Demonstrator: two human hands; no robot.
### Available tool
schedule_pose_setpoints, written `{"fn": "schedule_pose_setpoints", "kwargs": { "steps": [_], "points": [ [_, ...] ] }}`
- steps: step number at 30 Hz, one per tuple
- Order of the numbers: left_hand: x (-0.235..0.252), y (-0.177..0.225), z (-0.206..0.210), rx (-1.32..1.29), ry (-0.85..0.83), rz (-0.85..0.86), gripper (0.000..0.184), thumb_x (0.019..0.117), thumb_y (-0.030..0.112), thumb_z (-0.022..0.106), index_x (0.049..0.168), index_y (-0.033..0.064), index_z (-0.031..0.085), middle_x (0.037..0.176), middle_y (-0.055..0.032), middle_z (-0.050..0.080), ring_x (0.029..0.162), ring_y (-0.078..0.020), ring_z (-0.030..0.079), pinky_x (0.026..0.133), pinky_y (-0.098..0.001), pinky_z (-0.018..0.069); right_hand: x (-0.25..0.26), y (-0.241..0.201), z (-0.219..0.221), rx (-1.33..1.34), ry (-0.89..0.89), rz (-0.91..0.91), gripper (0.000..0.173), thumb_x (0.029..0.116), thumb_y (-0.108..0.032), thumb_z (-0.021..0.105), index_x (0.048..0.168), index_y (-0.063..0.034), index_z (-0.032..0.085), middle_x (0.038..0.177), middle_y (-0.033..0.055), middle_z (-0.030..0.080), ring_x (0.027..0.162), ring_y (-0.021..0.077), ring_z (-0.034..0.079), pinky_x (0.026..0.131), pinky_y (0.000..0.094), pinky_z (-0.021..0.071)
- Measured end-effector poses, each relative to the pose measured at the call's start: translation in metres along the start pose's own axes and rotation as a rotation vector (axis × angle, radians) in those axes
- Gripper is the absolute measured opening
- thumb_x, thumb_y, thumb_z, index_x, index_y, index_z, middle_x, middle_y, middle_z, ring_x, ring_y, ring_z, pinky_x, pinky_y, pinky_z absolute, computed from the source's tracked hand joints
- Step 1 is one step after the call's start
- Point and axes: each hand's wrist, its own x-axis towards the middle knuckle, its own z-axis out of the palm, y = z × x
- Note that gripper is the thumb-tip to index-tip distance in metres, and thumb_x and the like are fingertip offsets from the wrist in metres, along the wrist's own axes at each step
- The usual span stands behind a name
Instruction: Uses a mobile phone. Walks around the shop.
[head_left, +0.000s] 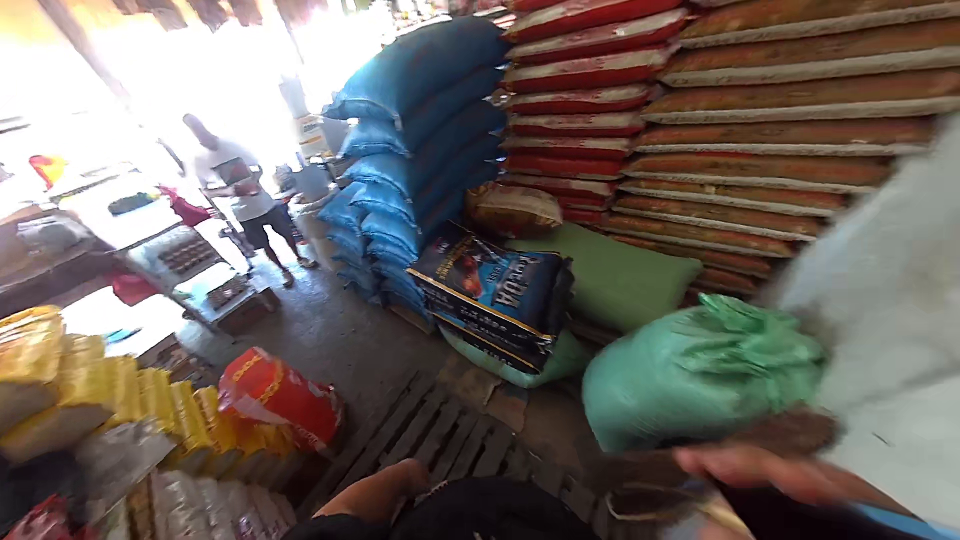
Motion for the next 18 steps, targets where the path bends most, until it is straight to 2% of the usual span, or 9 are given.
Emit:
{"fn": "schedule_pose_setpoints", "kwargs": {
  "steps": [1, 2, 4, 6, 9, 13, 14, 16, 18],
  "points": [
    [-0.002, 0.001, -0.002, 0.01, -0.004, 0.014, 0.044, 0.1085, 0.03, 0.049, 0.137, -0.002, 0.059, 0.138, -0.0281, 0.06, 0.133, -0.0437, 0.054, 0.11, -0.0636, 0.0395, 0.005, 0.003, 0.003, 0.083, 0.031, 0.041, 0.06, 0.0885, -0.059, 0.066, 0.13, -0.0162, 0.067, 0.12, 0.003, 0.073, 0.112, 0.0169, 0.069, 0.1, 0.0337, 0.0553],
    [-0.005, 0.003, -0.005, 0.02, -0.009, 0.026, 0.045, 0.1093, 0.03, 0.048, 0.139, -0.0016, 0.058, 0.14, -0.0281, 0.058, 0.135, -0.0435, 0.053, 0.112, -0.0627, 0.0381, 0.008, 0.007, 0.0, 0.191, 0.015, 0.08, 0.06, 0.0931, -0.061, 0.061, 0.133, -0.0159, 0.065, 0.123, 0.0058, 0.072, 0.113, 0.0199, 0.069, 0.099, 0.0358, 0.0563],
    [-0.008, 0.003, -0.006, 0.012, 0.012, 0.037, 0.044, 0.1095, 0.031, 0.048, 0.14, 0.0011, 0.059, 0.14, -0.0257, 0.06, 0.135, -0.0408, 0.054, 0.113, -0.0597, 0.0386, 0.01, 0.018, -0.006, 0.44, -0.007, 0.133, 0.072, 0.0956, -0.069, 0.048, 0.137, -0.0125, 0.062, 0.128, 0.0143, 0.07, 0.116, 0.029, 0.069, 0.099, 0.0427, 0.0564],
    [-0.01, 0.005, -0.007, 0.001, 0.029, 0.054, 0.043, 0.1093, 0.031, 0.048, 0.14, 0.0031, 0.059, 0.139, -0.024, 0.061, 0.134, -0.039, 0.056, 0.113, -0.0586, 0.0395, 0.014, 0.027, -0.009, 0.548, 0.026, 0.185, 0.074, 0.0952, -0.072, 0.046, 0.134, -0.0117, 0.064, 0.125, 0.0183, 0.07, 0.111, 0.0326, 0.071, 0.094, 0.0448, 0.0596],
    [-0.025, 0.014, -0.011, 0.001, 0.025, 0.051, 0.043, 0.1086, 0.032, 0.049, 0.139, 0.004, 0.06, 0.139, -0.0224, 0.061, 0.133, -0.0373, 0.056, 0.113, -0.0574, 0.0405, 0.014, 0.035, -0.011, 0.58, 0.077, 0.28, 0.07, 0.0946, -0.072, 0.049, 0.133, -0.0153, 0.064, 0.122, 0.019, 0.071, 0.107, 0.0326, 0.072, 0.088, 0.045, 0.062],
    [-0.049, 0.031, -0.012, -0.034, 0.018, -0.05, 0.043, 0.1115, 0.026, 0.045, 0.148, 0.0041, 0.052, 0.151, -0.021, 0.052, 0.143, -0.0354, 0.048, 0.119, -0.0542, 0.0329, 0.015, 0.041, -0.014, 0.602, 0.091, 0.4, 0.072, 0.0925, -0.074, 0.05, 0.134, -0.0166, 0.062, 0.119, 0.0209, 0.071, 0.104, 0.0348, 0.073, 0.084, 0.0448, 0.0635],
    [-0.034, 0.018, -0.003, -0.053, 0.043, -0.069, 0.043, 0.112, 0.028, 0.044, 0.149, 0.0071, 0.052, 0.152, -0.0186, 0.052, 0.143, -0.0336, 0.047, 0.12, -0.0536, 0.0327, 0.014, 0.042, -0.015, 0.604, 0.091, 0.434, 0.074, 0.0919, -0.076, 0.05, 0.135, -0.0167, 0.06, 0.12, 0.0214, 0.071, 0.103, 0.0353, 0.073, 0.083, 0.0447, 0.0637],
    [0.025, -0.035, 0.013, -0.074, 0.06, 0.04, 0.044, 0.1079, 0.036, 0.049, 0.142, 0.0111, 0.06, 0.142, -0.0167, 0.061, 0.134, -0.0324, 0.057, 0.113, -0.0556, 0.0434, 0.014, 0.044, -0.015, 0.605, 0.097, 0.49, 0.075, 0.092, -0.077, 0.048, 0.136, -0.017, 0.058, 0.12, 0.0216, 0.071, 0.103, 0.0359, 0.074, 0.082, 0.0448, 0.064],
    [0.028, -0.04, 0.015, -0.092, 0.057, 0.037, 0.044, 0.1062, 0.039, 0.052, 0.139, 0.0124, 0.063, 0.139, -0.0161, 0.064, 0.131, -0.0321, 0.059, 0.112, -0.0564, 0.0438, 0.012, 0.047, -0.015, 0.603, 0.109, 0.524, 0.077, 0.0925, -0.078, 0.045, 0.136, -0.0159, 0.057, 0.118, 0.0214, 0.071, 0.101, 0.0357, 0.074, 0.081, 0.0451, 0.0641]
  ]
}}
